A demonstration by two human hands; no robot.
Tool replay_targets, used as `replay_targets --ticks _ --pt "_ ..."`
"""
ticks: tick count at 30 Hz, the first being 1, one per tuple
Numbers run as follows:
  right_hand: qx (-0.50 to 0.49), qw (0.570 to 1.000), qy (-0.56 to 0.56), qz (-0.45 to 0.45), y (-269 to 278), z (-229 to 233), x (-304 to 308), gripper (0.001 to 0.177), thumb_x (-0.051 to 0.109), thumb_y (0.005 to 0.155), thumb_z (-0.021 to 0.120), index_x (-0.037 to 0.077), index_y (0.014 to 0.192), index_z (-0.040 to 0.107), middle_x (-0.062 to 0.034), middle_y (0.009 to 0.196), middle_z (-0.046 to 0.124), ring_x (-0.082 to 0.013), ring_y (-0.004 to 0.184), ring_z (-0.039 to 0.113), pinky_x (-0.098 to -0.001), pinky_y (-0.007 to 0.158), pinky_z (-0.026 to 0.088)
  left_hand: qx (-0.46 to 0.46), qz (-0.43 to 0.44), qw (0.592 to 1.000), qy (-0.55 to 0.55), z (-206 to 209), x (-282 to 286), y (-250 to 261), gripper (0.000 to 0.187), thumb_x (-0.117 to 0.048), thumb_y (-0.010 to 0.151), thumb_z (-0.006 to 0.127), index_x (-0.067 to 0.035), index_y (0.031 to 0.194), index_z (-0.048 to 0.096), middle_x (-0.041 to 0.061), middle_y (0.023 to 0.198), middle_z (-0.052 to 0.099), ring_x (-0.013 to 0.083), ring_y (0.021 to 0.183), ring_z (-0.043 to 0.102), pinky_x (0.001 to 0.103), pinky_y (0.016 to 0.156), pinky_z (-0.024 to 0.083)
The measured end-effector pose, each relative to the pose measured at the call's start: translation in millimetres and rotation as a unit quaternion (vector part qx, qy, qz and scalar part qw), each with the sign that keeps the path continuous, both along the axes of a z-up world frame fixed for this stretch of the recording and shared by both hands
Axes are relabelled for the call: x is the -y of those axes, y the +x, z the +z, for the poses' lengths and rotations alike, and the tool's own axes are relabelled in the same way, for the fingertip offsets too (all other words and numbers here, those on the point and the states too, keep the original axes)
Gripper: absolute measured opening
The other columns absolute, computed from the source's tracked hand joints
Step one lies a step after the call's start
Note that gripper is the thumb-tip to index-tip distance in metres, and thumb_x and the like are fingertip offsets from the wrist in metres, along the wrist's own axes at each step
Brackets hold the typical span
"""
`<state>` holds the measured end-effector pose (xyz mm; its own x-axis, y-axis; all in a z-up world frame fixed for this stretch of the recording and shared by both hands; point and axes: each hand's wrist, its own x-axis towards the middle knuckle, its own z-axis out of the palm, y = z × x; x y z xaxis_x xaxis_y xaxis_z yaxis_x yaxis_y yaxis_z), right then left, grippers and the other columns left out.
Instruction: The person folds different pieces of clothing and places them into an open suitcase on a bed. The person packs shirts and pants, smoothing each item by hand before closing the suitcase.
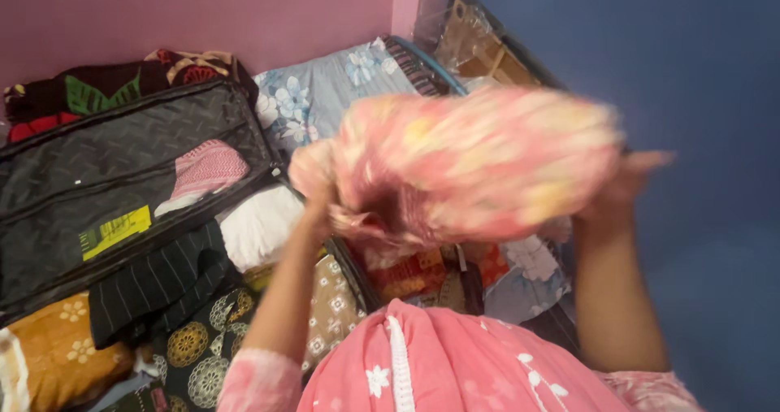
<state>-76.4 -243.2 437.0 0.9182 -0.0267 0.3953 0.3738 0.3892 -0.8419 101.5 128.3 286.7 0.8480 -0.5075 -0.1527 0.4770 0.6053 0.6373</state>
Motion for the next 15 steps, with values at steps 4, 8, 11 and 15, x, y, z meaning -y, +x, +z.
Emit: replay_targets --ticks 4,8,11,15 --pt "-0.066 0.997 -0.016 0.029 2 -30 -12 0.052 0.022 0.112 0.064 -0.012 0.148 0.05 -0.0179 0.134 0.06 -0.0281 0.124 0.058 -0.0458 0.11 0.046 -0.181 -0.282 0.94 -0.057 -77 72 -83 0.076 -0.064 0.085 0.055 -0.005 0.132 0.06 0.017 0.12 0.07 0.0326 0.107 0.069 0.053 0.093 0.054" --pt "-0.216 0.965 0.146 0.028 11 -46 3 0.056 0.034 0.095 0.055 -0.009 0.13 0.062 -0.0195 0.121 0.072 -0.0282 0.108 0.071 -0.0423 0.094 0.057 -0.163 -0.233 0.951 -0.121 -101 96 -87 0.08 -0.067 0.086 0.056 -0.007 0.139 0.055 0.016 0.132 0.065 0.0341 0.117 0.064 0.055 0.1 0.051" --pt "-0.218 0.966 0.076 -0.118 12 -70 37 0.023 0.006 0.1 0.064 -0.002 0.121 0.064 -0.0135 0.116 0.072 -0.0251 0.107 0.07 -0.0429 0.098 0.059 -0.074 -0.098 0.982 -0.143 -92 90 -57 0.078 -0.06 0.092 0.06 -0.01 0.151 0.045 0.015 0.148 0.055 0.0348 0.132 0.057 0.055 0.111 0.047" --pt "-0.081 0.986 0.103 -0.1 -2 -64 83 0.011 0.003 0.104 0.066 0.005 0.114 0.064 -0.01 0.118 0.071 -0.0241 0.111 0.069 -0.0436 0.103 0.057 0.076 0.034 0.988 -0.13 -18 71 -23 0.077 -0.041 0.089 0.072 -0.03 0.152 0.031 0.006 0.149 0.046 0.0307 0.141 0.047 0.055 0.117 0.042"
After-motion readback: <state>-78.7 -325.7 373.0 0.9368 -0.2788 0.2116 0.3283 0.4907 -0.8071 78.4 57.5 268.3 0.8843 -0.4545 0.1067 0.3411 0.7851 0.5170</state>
